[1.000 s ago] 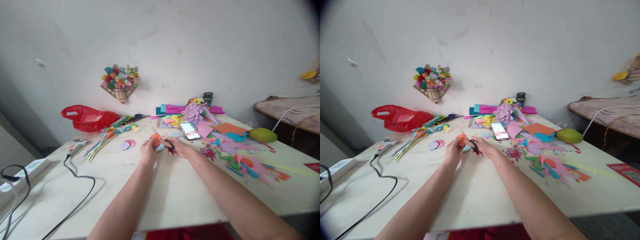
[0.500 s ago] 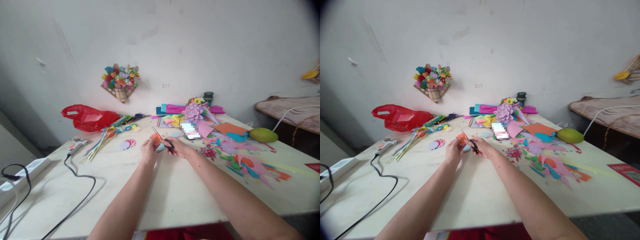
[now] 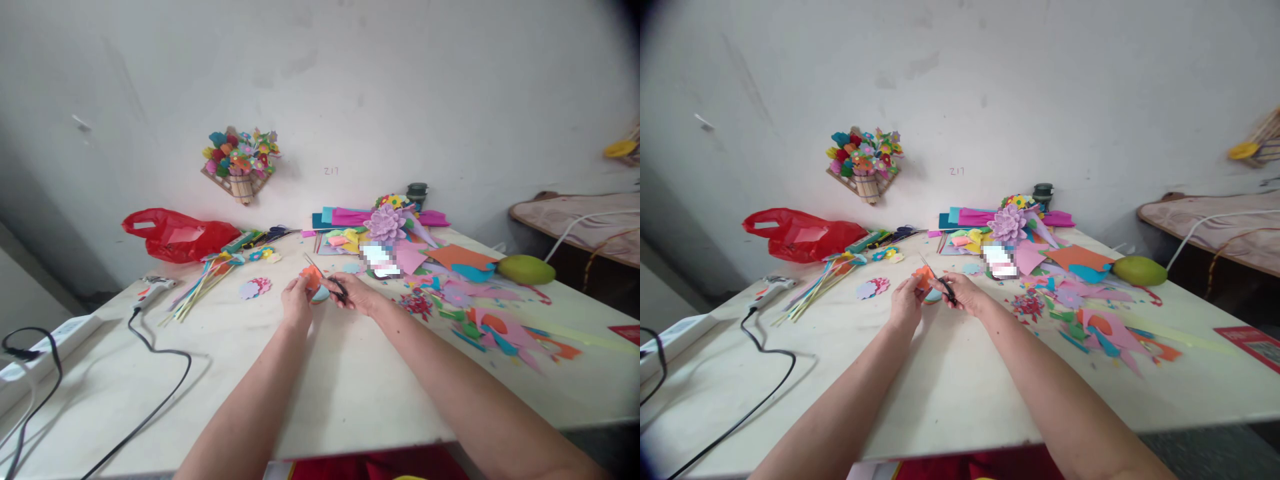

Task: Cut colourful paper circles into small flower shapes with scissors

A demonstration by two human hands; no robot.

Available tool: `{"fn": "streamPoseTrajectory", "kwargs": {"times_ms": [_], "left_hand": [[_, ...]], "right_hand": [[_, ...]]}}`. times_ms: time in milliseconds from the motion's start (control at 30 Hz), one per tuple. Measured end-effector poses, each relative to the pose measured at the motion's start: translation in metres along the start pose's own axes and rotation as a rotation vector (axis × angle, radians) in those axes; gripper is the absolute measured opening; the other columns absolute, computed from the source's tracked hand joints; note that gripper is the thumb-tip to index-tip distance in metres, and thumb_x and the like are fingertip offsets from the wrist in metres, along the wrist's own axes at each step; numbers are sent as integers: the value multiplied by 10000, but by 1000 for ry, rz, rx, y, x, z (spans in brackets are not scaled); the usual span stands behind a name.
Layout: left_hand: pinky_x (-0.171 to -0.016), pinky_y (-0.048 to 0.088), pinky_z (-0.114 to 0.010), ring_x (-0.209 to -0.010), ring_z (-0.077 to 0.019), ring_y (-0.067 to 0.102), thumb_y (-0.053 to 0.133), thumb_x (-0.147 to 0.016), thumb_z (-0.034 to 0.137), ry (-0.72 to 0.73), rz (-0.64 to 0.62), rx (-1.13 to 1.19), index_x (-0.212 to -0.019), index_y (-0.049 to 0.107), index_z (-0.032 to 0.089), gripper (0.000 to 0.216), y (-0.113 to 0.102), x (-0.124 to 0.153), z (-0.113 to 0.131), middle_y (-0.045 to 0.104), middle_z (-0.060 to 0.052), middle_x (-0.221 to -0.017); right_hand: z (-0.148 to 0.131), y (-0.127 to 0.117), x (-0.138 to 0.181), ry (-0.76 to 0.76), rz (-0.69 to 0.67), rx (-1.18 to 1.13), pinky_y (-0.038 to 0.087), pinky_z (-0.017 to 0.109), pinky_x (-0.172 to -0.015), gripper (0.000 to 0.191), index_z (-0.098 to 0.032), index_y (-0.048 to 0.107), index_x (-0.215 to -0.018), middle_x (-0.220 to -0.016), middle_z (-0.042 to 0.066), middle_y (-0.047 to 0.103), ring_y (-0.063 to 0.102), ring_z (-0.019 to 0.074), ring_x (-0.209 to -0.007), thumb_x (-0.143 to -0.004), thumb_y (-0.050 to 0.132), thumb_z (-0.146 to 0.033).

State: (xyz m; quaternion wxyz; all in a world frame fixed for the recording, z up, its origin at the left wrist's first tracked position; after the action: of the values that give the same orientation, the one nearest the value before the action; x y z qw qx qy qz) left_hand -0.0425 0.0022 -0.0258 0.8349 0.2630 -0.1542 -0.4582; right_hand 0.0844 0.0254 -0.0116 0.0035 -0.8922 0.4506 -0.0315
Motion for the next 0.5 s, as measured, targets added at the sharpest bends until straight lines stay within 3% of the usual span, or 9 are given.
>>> {"fn": "streamPoseTrajectory", "kwargs": {"times_ms": [500], "left_hand": [[-569,459,-260,-460,-75,466,733,-483,248,-1,-4,4,-484,496,152,256,2,4,4,449,59,-447]], "right_hand": [[-2,-2,2,14,-12,38,193,132,-265,331,-168,510,-791,-524,-56,501,415,30,-332,-761,617,-480]]}}
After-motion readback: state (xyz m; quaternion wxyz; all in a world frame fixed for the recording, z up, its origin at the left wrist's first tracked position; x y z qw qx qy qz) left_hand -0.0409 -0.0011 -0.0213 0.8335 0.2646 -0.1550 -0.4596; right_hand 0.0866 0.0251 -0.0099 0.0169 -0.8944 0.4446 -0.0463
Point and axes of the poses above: each hand's wrist, its own x-axis away from the middle knuckle, its own y-axis out of the palm, z = x × y, the point moved 9 cm from there along -x, towards the middle knuckle
